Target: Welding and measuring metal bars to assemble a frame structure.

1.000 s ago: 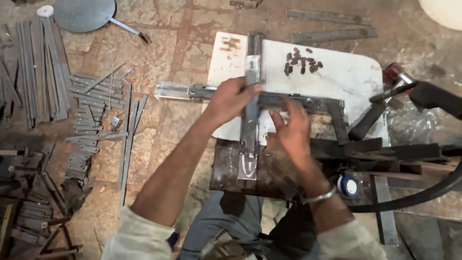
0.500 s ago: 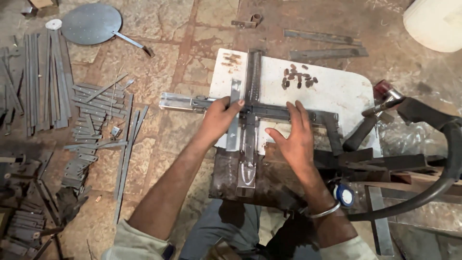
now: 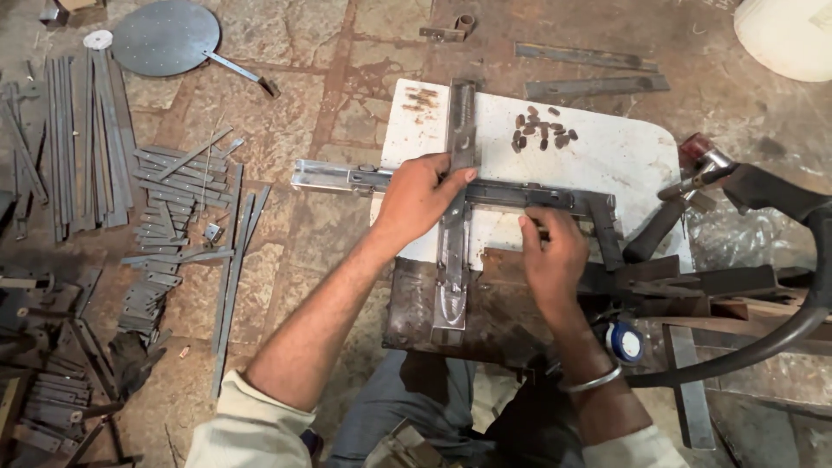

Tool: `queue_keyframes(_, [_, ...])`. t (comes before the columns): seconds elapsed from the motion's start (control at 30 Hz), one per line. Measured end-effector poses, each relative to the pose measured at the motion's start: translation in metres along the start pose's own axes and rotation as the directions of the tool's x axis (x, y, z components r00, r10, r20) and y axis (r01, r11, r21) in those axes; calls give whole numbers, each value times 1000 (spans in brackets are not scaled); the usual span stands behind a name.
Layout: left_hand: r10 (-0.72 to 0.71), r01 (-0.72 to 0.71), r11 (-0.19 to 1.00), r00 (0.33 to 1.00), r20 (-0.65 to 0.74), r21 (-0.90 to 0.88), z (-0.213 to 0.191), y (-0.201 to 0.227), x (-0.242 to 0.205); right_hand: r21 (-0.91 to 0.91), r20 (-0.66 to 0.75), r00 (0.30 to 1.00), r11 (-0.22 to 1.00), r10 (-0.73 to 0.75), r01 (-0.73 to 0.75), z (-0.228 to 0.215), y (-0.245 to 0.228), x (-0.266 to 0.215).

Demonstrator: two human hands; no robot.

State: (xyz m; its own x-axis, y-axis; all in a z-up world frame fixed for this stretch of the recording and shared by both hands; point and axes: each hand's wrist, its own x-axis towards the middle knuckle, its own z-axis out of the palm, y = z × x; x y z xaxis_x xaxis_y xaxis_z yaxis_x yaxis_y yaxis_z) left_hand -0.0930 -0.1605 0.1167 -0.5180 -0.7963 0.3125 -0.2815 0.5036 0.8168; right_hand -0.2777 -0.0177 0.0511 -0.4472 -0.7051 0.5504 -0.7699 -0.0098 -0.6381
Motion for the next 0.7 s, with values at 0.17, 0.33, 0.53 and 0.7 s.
queue_keyframes(0.17, [15, -27, 993, 994, 105, 116, 16, -10, 16, -87, 35, 982, 978, -187, 189, 11, 21, -15])
queue_keyframes(0.33, [92, -112, 988, 978, 189, 102, 27, -14, 29, -78, 247, 967, 996, 63, -45, 38, 31, -9])
queue_keyframes(0.53, [70, -103, 985, 972, 224, 139, 29, -15, 34, -1, 356, 932, 997, 69, -73, 70, 43, 2])
queue_keyframes(0.7, [75, -108, 985, 970, 230, 138, 30, -18, 36, 0, 356, 935, 1000, -7, 7, 73, 38, 7])
